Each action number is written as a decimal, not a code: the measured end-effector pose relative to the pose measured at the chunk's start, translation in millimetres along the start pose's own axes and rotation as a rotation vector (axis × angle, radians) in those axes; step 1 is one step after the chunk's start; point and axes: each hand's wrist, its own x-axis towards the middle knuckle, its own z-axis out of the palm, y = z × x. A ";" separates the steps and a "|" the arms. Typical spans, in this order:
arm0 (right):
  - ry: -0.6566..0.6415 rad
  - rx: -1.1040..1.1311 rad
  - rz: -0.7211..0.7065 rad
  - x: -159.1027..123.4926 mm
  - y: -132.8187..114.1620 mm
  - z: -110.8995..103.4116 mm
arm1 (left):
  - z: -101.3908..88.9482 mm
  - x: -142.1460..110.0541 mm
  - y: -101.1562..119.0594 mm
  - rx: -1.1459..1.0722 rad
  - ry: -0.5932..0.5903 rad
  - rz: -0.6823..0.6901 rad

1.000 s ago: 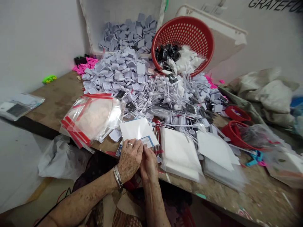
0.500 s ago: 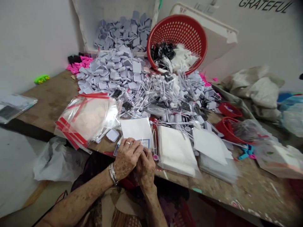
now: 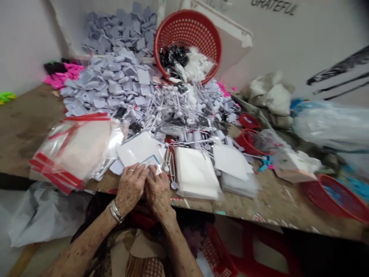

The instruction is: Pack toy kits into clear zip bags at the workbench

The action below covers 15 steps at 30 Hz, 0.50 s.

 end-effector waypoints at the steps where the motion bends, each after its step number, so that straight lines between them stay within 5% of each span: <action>1: -0.017 0.007 0.005 2.3 -2.0 -1.6 | 1.6 0.6 -0.9 0.002 -0.024 -0.011; 4: -0.044 0.106 -0.010 0.3 -4.4 -17.6 | 4.3 2.9 -3.0 0.030 -0.077 -0.014; 8: 0.014 0.497 0.049 -32.8 23.2 -71.4 | 3.4 5.8 -5.7 0.073 -0.092 0.026; 10: 0.317 0.475 0.309 -55.2 63.1 -106.5 | 2.9 6.8 -6.6 0.079 -0.094 0.029; 12: 0.661 0.212 0.600 -72.8 117.6 -139.3 | 3.2 7.6 -7.1 0.068 -0.097 0.024; 15: 0.626 -0.248 0.902 -85.9 199.4 -173.3 | 4.5 8.6 -7.2 0.071 -0.089 0.020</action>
